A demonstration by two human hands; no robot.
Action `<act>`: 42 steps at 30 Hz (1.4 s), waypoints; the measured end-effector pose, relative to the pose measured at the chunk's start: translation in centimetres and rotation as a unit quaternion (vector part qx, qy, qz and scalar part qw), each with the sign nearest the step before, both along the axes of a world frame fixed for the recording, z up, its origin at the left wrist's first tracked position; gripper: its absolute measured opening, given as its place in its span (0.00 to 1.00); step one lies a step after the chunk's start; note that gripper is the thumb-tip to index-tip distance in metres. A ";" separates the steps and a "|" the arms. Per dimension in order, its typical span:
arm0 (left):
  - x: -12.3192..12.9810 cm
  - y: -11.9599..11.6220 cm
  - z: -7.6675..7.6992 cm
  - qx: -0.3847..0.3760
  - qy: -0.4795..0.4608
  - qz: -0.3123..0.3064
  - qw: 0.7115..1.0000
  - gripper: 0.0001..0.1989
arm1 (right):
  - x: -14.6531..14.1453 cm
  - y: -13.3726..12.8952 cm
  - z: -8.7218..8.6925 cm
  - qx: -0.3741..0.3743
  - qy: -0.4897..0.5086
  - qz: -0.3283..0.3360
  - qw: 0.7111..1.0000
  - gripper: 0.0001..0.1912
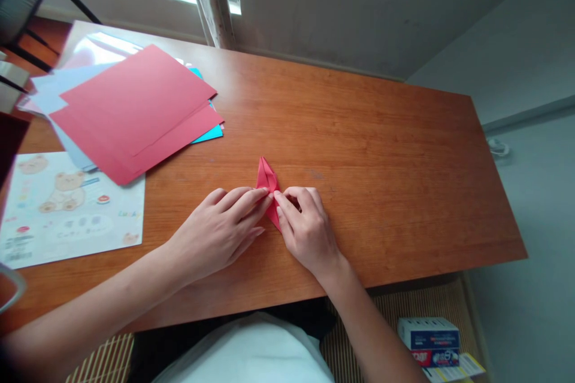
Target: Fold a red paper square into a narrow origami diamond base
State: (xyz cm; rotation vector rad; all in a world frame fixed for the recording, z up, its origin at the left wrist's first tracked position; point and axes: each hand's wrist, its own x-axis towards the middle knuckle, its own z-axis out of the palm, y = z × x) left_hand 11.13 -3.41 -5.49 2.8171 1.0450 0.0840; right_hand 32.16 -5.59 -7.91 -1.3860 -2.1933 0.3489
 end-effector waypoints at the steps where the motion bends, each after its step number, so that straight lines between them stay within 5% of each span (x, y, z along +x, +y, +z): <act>1: 0.0 0.0 0.0 0.001 -0.002 0.000 1.000 0.21 | 0.0 0.0 0.0 0.000 0.001 0.001 1.000 0.20; 18: 0.2 0.2 0.3 -0.011 0.002 0.006 1.000 0.20 | -0.8 -0.2 0.2 -0.013 0.014 -0.025 1.000 0.20; 28: 0.2 0.3 0.5 -0.009 0.009 -0.006 1.000 0.17 | -0.8 -0.6 0.3 -0.015 0.069 -0.104 0.992 0.16; 42: 0.1 0.2 0.3 -0.013 0.012 -0.002 1.000 0.19 | -0.6 -1.3 0.1 0.025 -0.015 -0.043 0.999 0.22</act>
